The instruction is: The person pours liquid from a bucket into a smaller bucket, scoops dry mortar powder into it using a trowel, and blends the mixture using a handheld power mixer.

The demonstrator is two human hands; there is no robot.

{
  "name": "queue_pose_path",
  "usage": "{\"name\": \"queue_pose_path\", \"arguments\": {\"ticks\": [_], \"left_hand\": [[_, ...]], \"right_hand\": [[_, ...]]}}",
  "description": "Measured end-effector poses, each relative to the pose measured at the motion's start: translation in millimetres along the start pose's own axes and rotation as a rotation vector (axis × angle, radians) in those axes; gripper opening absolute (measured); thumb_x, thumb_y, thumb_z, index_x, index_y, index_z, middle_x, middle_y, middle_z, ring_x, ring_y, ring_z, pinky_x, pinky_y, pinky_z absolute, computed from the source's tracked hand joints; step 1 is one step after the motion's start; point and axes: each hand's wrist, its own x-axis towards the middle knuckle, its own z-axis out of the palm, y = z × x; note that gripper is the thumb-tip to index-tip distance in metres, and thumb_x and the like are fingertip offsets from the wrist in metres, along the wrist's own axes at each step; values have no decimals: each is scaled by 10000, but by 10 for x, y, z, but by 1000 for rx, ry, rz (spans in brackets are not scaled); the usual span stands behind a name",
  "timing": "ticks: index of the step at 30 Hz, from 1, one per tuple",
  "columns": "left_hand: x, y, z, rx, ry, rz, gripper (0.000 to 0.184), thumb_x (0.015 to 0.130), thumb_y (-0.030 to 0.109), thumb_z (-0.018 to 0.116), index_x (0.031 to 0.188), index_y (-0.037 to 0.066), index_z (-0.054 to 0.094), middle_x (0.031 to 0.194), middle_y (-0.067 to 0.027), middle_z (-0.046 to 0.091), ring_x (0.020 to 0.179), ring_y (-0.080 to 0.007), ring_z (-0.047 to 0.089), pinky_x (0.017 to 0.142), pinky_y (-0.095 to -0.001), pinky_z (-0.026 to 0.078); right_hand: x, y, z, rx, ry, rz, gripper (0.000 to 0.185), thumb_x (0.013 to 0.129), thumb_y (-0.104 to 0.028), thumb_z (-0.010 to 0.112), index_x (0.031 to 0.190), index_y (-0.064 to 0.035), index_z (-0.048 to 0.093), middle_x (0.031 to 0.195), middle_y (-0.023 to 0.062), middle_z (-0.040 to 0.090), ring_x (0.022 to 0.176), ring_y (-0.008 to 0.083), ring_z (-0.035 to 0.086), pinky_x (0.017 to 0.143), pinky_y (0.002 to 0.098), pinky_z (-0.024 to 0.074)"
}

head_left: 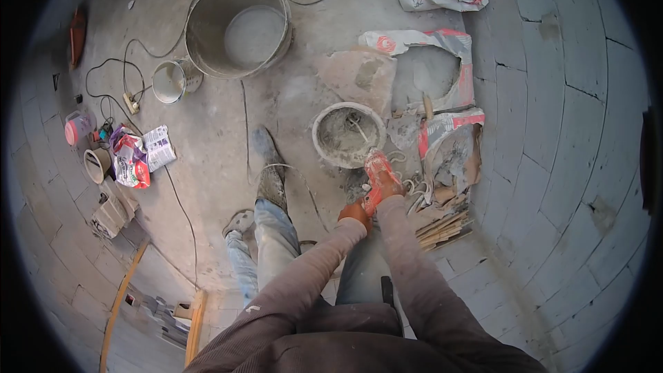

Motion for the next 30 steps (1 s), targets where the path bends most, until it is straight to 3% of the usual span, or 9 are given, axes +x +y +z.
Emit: {"name": "queue_pose_path", "arguments": {"ticks": [5,11,14,21,24,30], "left_hand": [[63,-68,-76,-22,36,30,561,730,174,691,1264,138,523,1073,-195,640,1027,-360,606,891,-436,490],[31,-117,-220,-104,56,3,529,733,171,692,1240,136,547,1094,-201,632,1043,-359,598,899,-434,485],[-8,-222,-240,-154,46,5,526,728,171,690,1231,108,551,1104,-214,625,1050,-362,594,902,-433,483],[-96,-638,-128,-248,115,32,533,713,178,682,1215,55,553,1091,-223,629,1030,-357,605,902,-416,484],[-61,-815,-135,-183,132,13,663,660,279,762,1224,10,539,1092,-211,638,1033,-331,612,901,-374,490],[-156,-868,-50,-228,179,35,607,664,260,748,1186,7,569,1032,-225,652,998,-350,623,875,-384,500]], "right_hand": [[-21,-140,208,18,102,107,551,673,-244,793,1044,107,584,924,136,644,733,226,610,658,361,510],[-590,-659,504,-54,50,48,666,644,-253,834,1083,143,527,995,177,628,787,245,634,672,376,530],[-864,-824,684,-8,65,146,594,624,-219,802,1051,118,562,1002,165,620,766,243,607,650,391,505],[-572,-96,667,-456,89,61,775,588,-305,833,1123,147,500,1095,211,602,900,300,619,773,373,506],[-957,-284,822,-441,164,107,762,602,-296,827,1152,124,507,1110,254,606,944,341,639,816,393,520],[-1273,-493,866,-561,150,97,684,590,-318,834,1076,93,585,1106,255,618,959,349,641,801,387,521]]}}
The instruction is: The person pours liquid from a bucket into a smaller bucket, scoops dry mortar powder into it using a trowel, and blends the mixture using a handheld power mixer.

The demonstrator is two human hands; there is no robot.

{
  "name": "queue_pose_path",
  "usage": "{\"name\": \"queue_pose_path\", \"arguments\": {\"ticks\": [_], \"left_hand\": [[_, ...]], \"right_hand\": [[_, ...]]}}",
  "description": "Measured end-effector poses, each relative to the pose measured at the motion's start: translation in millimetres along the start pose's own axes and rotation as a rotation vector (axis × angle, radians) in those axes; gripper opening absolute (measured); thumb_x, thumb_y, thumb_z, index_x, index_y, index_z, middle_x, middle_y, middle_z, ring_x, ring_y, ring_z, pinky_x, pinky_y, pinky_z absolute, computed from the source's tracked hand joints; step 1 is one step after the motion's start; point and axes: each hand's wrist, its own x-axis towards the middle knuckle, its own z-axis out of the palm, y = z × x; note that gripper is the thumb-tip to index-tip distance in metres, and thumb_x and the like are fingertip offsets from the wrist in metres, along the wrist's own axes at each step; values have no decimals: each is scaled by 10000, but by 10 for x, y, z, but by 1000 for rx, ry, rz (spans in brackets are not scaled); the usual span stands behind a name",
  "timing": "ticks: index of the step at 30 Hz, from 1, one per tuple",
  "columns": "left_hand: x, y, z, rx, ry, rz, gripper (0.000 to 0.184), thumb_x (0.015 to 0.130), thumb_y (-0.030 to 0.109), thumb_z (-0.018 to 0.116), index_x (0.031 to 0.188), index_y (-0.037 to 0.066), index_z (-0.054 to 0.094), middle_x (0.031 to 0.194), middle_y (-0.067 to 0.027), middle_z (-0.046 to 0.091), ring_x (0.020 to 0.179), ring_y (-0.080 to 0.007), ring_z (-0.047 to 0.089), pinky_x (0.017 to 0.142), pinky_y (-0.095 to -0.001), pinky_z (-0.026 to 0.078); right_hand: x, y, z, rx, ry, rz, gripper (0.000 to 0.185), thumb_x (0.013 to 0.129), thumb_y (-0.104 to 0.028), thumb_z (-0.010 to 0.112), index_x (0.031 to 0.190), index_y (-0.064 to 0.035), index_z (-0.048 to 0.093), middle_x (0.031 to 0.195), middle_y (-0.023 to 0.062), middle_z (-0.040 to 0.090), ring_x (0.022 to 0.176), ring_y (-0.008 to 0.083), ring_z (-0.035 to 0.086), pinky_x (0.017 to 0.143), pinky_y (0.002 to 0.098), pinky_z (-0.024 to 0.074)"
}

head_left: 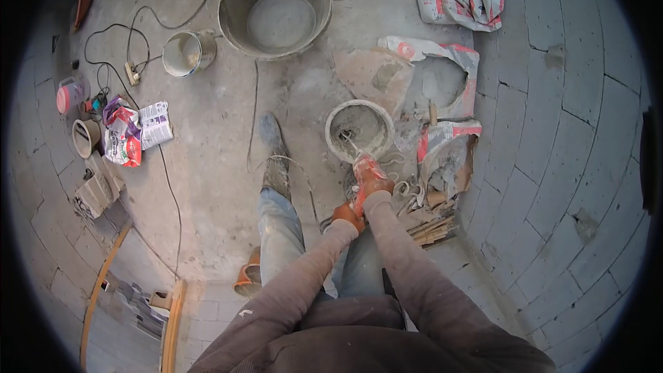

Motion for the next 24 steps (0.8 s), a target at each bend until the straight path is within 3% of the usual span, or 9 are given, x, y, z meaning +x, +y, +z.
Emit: {"name": "queue_pose_path", "arguments": {"ticks": [2,6,9,12,15,18,21,23,24], "left_hand": [[74,-53,70,-1,-13,4,590,663,274,750,1169,20,583,1016,-233,653,989,-354,625,872,-388,501],[40,55,44,14,12,-46,598,656,288,762,1165,29,584,1010,-225,656,979,-359,627,862,-394,502],[34,123,68,-22,39,0,597,657,286,764,1163,23,583,1012,-220,657,974,-363,627,856,-393,504],[-56,268,-15,6,51,-4,548,700,175,694,1205,13,555,1028,-233,647,997,-368,616,888,-406,493],[73,162,113,-110,24,14,554,708,192,692,1210,6,551,1035,-235,643,1003,-368,612,892,-404,489],[152,126,153,-95,126,21,465,686,279,752,1089,87,623,972,-190,671,940,-358,636,818,-401,507],[194,308,-1,-115,110,57,446,692,272,751,1072,76,622,962,-192,671,939,-361,635,818,-404,507],[328,288,88,-145,8,44,618,698,244,711,1243,16,531,1111,-236,619,1072,-361,583,937,-392,464],[299,355,73,-149,8,44,618,698,244,711,1243,16,531,1111,-236,619,1072,-361,583,937,-392,464]], "right_hand": [[19,-58,-65,-38,-119,-4,862,558,-359,827,1158,147,469,1120,269,582,990,362,608,863,384,483],[414,266,119,82,-107,-119,847,549,-366,823,1139,142,490,1111,274,588,994,365,605,878,386,473],[427,214,134,-95,60,-100,788,564,-362,812,1102,135,520,1066,263,610,947,359,618,841,383,486],[478,209,107,-147,75,-81,790,575,-366,803,1104,145,514,1084,260,603,956,341,615,833,383,487],[465,139,52,-79,-82,-102,823,571,-380,801,1118,156,498,1106,271,590,984,355,606,850,383,481],[474,90,106,-4,-138,-121,807,575,-382,798,1109,151,511,1092,270,599,979,356,610,856,391,482],[162,-282,34,-140,51,-196,741,589,-363,790,1079,134,540,1033,258,625,909,364,632,824,393,500],[137,-398,-34,-47,-55,-172,752,590,-365,789,1093,134,537,1028,257,629,909,370,635,824,390,502],[156,-400,-55,-18,-89,-163,755,590,-365,789,1097,133,535,1027,256,631,908,372,636,824,388,503]]}}
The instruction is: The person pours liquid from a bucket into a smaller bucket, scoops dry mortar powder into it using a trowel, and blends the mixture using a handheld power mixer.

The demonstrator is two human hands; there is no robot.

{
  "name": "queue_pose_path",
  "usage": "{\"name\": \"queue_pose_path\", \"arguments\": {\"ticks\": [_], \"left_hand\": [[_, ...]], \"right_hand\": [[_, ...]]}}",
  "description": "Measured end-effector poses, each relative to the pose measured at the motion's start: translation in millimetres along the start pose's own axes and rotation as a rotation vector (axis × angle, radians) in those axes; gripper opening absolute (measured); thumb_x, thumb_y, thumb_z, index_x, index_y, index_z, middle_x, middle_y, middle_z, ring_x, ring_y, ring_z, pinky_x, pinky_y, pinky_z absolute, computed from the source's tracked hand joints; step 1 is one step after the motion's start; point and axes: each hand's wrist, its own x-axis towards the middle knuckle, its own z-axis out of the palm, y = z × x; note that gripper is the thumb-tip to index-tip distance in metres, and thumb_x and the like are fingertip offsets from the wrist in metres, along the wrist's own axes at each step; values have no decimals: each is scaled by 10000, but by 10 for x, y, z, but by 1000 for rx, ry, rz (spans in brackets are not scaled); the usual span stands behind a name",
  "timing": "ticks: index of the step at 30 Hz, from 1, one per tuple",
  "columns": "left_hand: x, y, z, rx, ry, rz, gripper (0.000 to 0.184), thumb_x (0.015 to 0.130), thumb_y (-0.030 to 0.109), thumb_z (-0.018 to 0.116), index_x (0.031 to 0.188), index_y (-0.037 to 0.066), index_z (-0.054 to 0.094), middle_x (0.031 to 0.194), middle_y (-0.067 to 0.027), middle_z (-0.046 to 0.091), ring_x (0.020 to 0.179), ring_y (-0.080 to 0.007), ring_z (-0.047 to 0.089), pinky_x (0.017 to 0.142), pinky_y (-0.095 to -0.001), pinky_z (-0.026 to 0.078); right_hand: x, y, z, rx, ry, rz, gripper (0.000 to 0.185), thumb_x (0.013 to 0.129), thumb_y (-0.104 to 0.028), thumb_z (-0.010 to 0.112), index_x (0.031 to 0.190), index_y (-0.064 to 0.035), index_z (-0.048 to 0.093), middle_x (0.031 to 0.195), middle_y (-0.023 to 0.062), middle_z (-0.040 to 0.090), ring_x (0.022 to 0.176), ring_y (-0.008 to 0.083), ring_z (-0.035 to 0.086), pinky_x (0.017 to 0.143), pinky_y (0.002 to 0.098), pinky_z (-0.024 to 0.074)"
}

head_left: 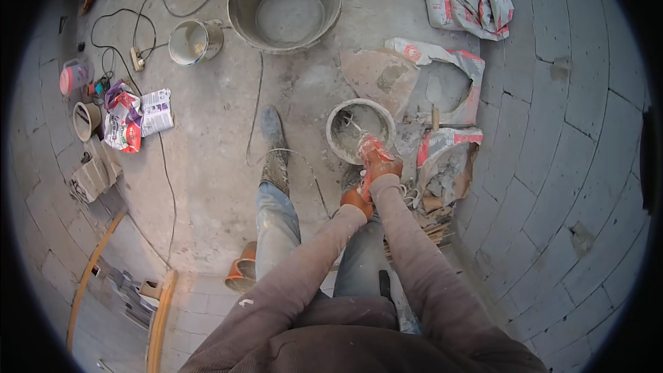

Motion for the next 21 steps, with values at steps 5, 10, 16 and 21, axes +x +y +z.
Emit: {"name": "queue_pose_path", "arguments": {"ticks": [5,10,16,21], "left_hand": [[-44,204,33,4,-2,-59,625,689,212,722,1260,44,530,1130,-231,612,1082,-357,580,945,-389,461],[57,91,256,-69,13,-13,599,693,172,705,1249,29,535,1095,-239,624,1047,-362,597,925,-397,471],[1,247,278,-47,3,-8,577,703,149,679,1241,-3,532,1071,-239,633,1043,-352,603,920,-388,474],[-81,385,328,6,22,-22,601,700,158,690,1254,-4,522,1087,-242,628,1059,-347,598,929,-378,469]], "right_hand": [[98,12,-47,-18,72,-33,742,578,-357,791,1089,127,556,1018,264,631,890,351,638,814,385,503],[559,371,-55,-75,53,-84,729,574,-357,800,1069,122,559,1025,261,630,889,341,642,805,393,508],[630,462,-163,-47,116,-137,719,587,-356,799,1068,121,557,1033,261,633,913,359,648,823,399,510],[700,504,-259,21,14,-204,690,610,-338,788,1069,125,561,1020,257,641,912,355,652,811,393,513]]}}
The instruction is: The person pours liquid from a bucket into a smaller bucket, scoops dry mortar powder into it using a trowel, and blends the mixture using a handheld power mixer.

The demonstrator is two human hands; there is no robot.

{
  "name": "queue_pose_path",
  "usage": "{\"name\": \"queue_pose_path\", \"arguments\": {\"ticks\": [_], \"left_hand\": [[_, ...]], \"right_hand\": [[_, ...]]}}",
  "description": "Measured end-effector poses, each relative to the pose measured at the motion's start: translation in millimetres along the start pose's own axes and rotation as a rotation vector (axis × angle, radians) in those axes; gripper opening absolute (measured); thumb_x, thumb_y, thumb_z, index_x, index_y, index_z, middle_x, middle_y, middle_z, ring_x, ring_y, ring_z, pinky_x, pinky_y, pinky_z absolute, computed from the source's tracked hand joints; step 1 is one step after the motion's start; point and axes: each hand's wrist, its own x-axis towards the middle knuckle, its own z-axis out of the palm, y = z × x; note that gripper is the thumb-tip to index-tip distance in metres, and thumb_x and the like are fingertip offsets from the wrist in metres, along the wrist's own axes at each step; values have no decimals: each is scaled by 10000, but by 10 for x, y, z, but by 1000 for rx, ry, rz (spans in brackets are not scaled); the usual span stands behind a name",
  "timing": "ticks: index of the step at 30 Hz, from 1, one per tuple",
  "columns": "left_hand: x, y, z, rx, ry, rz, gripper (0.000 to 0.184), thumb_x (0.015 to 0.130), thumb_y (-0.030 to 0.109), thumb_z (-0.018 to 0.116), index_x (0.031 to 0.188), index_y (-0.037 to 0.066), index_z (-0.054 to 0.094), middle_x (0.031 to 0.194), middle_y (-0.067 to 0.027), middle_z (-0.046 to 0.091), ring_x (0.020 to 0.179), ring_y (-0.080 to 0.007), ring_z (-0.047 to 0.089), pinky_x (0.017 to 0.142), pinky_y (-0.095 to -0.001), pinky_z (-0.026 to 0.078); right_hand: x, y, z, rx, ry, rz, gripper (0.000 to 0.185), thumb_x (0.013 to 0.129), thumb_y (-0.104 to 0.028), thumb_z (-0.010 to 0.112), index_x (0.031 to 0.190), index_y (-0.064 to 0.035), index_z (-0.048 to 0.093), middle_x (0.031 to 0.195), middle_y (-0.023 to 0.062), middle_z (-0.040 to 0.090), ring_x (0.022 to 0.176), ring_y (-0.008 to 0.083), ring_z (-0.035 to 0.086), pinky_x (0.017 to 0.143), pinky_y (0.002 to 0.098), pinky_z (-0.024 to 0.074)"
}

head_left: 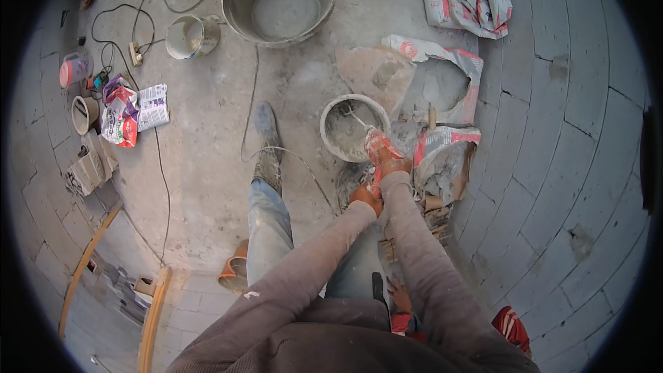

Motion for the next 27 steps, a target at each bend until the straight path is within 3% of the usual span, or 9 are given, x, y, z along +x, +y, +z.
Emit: {"name": "queue_pose_path", "arguments": {"ticks": [3,6,9,12,15,18,21,27], "left_hand": [[34,49,31,-55,-3,-55,620,699,179,709,1258,-7,516,1109,-248,617,1071,-349,591,932,-375,468],[146,-84,193,-38,-57,50,647,697,203,729,1269,-3,509,1127,-244,612,1088,-348,583,939,-373,465],[139,-111,367,-38,20,81,566,683,291,766,1147,19,588,1037,-229,651,1007,-363,618,865,-389,488],[75,-130,465,-29,55,9,586,673,285,771,1160,17,585,1038,-239,646,1010,-365,616,871,-388,487],[60,-258,527,14,59,74,603,667,281,772,1169,8,579,1035,-246,643,1009,-367,615,869,-396,489],[34,-362,481,22,13,103,646,655,281,780,1188,-13,564,1041,-251,639,1010,-370,614,876,-390,487],[-15,-425,450,-38,-31,108,675,651,295,789,1191,-33,553,1051,-252,635,1024,-374,606,885,-385,482],[-118,-550,531,38,-50,-28,667,656,305,790,1199,-6,558,1108,-244,620,1057,-357,596,907,-375,473]], "right_hand": [[-6,-125,-49,-58,22,53,623,618,-319,789,1028,110,598,981,246,656,892,343,660,797,385,519],[-20,-133,-91,-246,197,27,560,617,-305,793,980,91,637,938,236,670,868,331,670,781,379,520],[-259,-416,-287,-11,57,158,555,617,-315,795,973,84,644,956,235,669,881,335,665,793,384,510],[-232,-193,-342,-44,104,63,574,623,-326,791,988,89,635,969,232,668,889,347,658,796,396,505],[-161,98,-288,-84,215,27,583,621,-339,795,985,88,636,976,229,668,884,354,655,794,399,507],[-67,389,-264,-71,187,80,588,619,-359,797,967,89,640,962,234,668,865,350,658,784,404,509],[-68,517,-243,-55,87,189,847,597,-396,796,1150,158,472,1153,269,560,1040,370,569,871,392,470],[-203,597,-209,6,39,142,817,594,-355,812,1131,157,469,1107,256,586,990,366,589,859,395,471]]}}
